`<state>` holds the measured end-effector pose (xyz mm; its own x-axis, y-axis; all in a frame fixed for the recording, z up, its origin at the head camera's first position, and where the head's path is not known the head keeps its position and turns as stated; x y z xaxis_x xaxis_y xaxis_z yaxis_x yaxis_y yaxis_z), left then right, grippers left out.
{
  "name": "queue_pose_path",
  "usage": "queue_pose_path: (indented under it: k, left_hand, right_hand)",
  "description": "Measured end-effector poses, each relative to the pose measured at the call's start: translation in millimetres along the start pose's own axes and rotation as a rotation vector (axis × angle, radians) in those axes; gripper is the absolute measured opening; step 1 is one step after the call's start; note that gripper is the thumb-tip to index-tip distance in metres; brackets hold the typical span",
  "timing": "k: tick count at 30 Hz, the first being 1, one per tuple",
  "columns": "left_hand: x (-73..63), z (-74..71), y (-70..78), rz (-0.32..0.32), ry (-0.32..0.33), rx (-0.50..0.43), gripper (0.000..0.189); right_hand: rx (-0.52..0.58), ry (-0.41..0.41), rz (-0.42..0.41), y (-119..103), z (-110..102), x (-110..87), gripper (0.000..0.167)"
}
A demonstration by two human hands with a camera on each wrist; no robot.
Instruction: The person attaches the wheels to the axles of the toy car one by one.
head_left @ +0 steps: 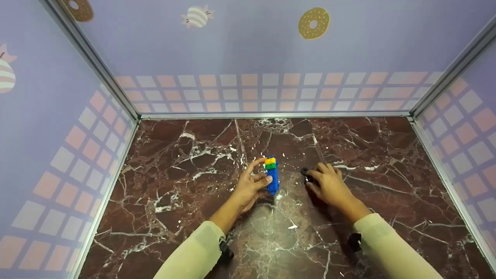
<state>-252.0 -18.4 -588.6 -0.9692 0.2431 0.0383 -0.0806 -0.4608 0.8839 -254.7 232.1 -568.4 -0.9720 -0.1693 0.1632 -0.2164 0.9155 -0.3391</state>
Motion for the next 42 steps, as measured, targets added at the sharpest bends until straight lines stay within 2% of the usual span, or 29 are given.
queue_pose_path:
  k: [4,11,20,30,42]
  left_hand:
    - [-0.8,0.0,0.2,-0.002,0.006,0.002,0.073]
    - [-0.6,1.0,0.5,0.005,0.012,0.008,0.073]
    - [-0.5,0.7,-0.6,0.008,0.036,0.022,0.075]
    - [-0.4,2.3,-1.1,0.021,0.025,0.032,0.073]
    - [-1.2,3.8,-5.4,0.008,0.028,0.037,0.071]
  right_hand:
    - [0.049,-0.012,0.016,-3.9,-4.5,1.6,0.035]
    - [0.097,-0.027,0.017,-12.9,-11.0,3.1,0.031]
    - [0.106,-0.032,0.022,-14.2,-11.8,2.4,0.032]
    - [0.121,0.005,-0.01,-20.6,-15.8,4.8,0.031]
    - [0.14,0.01,-0.026,-28.1,-25.3,9.1,0.033]
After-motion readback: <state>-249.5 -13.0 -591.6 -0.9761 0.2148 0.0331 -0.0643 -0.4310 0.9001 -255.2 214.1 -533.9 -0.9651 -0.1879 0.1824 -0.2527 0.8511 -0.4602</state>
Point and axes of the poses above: each hand's wrist, its own x-axis towards the middle knuckle, its own z-axis out of the palm, y = z × x, the point moved 6 cm from there along x, towards the middle knuckle, and after that the axes turned 14 degrees about z, right-handed, at the moved point
